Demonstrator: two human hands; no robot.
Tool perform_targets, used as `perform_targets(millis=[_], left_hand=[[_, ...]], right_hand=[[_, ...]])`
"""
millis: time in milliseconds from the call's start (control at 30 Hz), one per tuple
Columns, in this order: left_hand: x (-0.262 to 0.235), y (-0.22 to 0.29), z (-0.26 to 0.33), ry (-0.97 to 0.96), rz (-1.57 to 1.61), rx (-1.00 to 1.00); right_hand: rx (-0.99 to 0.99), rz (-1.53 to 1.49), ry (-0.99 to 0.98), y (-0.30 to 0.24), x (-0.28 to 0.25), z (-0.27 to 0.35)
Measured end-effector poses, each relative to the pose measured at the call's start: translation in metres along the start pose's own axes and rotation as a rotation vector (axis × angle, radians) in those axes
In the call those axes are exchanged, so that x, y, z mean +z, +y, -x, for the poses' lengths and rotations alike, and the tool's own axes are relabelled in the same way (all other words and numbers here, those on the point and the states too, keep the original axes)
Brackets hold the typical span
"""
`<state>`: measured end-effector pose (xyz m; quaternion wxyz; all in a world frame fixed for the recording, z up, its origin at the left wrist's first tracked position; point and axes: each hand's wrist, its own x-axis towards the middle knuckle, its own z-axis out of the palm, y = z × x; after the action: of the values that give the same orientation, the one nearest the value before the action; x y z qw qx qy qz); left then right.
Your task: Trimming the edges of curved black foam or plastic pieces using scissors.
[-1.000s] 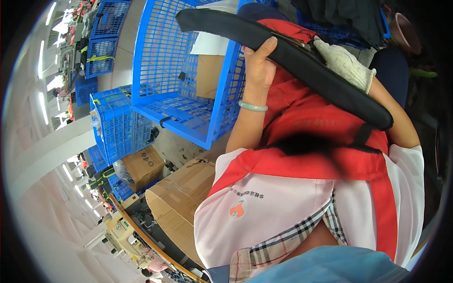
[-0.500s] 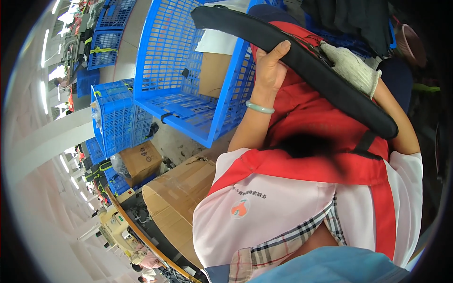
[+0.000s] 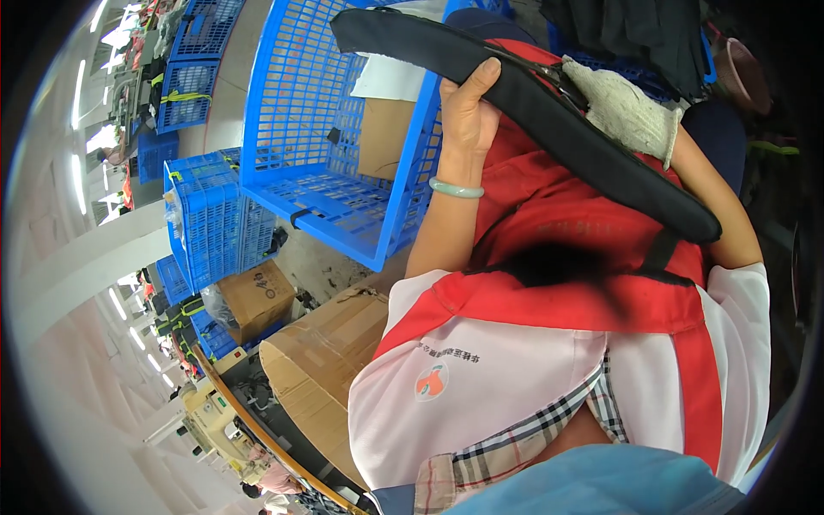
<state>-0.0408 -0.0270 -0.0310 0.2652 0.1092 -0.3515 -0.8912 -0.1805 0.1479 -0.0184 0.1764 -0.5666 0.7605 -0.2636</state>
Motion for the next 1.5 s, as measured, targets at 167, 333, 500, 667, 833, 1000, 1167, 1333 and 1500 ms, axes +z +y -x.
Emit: perform_targets(millis=[167,333,500,667,833,1000,1167,1333,1500], left_hand=[[-0.001,0.002,0.004,-0.010,0.026,0.002],[0.002,-0.009,0.004,-0.013,0.004,-0.015],[0.003,-0.001,0.005,-0.008,0.011,0.002],[-0.006,0.011,-0.007,0.028,0.033,0.039],[0.003,0.007,-0.005,0.013,-0.027,0.060],[0.010,0.008,-0.004,0.009,-0.026,0.062],[-0.003,0.004,-0.004,0.032,-0.023,0.078],[-0.002,0.005,-0.006,0.027,-0.013,0.058],[-0.007,0.017,-0.011,-0.004,0.012,0.039]], right_hand=[[0.106,-0.241,-0.199,-0.014,-0.013,-0.008],[0.056,-0.228,-0.043,0.002,-0.004,-0.006],[0.112,-0.137,-0.057,-0.010,-0.016,-0.008],[0.130,-0.150,-0.056,-0.010,-0.008,-0.009],[-0.003,0.096,0.061,-0.006,-0.007,-0.016],[-0.037,0.134,0.063,-0.005,-0.008,-0.022],[0.090,-0.104,-0.078,-0.016,-0.014,-0.025],[0.033,-0.059,0.014,-0.013,-0.012,-0.020],[0.071,-0.082,-0.001,-0.006,-0.008,-0.021]])
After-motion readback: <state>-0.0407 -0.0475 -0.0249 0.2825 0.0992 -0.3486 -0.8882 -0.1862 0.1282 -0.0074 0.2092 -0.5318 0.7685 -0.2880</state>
